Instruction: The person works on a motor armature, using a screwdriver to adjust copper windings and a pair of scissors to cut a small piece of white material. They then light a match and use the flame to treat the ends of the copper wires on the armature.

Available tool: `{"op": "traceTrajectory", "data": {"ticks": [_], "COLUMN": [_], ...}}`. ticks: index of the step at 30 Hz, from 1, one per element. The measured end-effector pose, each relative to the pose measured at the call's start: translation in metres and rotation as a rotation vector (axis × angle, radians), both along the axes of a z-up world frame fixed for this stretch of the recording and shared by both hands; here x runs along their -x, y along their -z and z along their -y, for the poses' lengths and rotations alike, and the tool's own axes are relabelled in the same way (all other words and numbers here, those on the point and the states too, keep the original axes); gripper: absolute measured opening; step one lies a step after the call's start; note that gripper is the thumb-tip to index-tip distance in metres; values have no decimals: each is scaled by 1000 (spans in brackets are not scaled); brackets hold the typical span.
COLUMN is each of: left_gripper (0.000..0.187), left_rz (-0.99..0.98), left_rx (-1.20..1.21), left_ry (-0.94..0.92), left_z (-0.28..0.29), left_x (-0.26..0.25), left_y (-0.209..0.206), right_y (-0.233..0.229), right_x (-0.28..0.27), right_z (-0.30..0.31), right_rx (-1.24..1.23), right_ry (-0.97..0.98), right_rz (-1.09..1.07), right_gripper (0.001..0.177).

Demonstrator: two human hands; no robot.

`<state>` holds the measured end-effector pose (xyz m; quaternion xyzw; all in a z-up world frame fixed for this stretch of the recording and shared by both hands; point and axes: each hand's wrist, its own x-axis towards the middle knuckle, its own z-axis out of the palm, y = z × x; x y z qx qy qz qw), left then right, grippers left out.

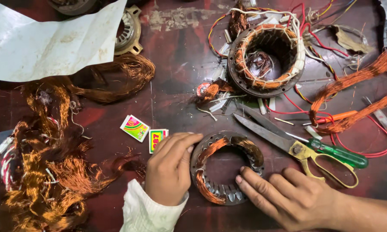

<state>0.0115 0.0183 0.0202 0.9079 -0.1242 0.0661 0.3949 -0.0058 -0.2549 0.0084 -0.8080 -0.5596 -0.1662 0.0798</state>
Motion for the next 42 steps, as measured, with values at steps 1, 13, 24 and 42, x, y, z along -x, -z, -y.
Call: {"op": "traceTrajectory", "data": {"ticks": [1, 13, 24, 42], "left_gripper": [25, 35, 40, 39], "left_rz": [-23, -403, -100, -44], "left_rx": [22, 559, 206, 218], "left_ry": [0, -3, -67, 85], "left_z": [1, 0, 12, 14], "left_x": [2, 8, 14, 12], "left_y": [0, 0, -3, -13], "right_y": [1, 4, 4, 11], "right_x": [1, 2, -4, -4], "right_z": [-1, 2, -1, 4], "right_rx": [-1, -28, -42, -28], "right_ry": [2, 16, -41, -72], "right_rz": [-22, -103, -153, -233], "right_gripper": [55, 61, 61, 63]}}
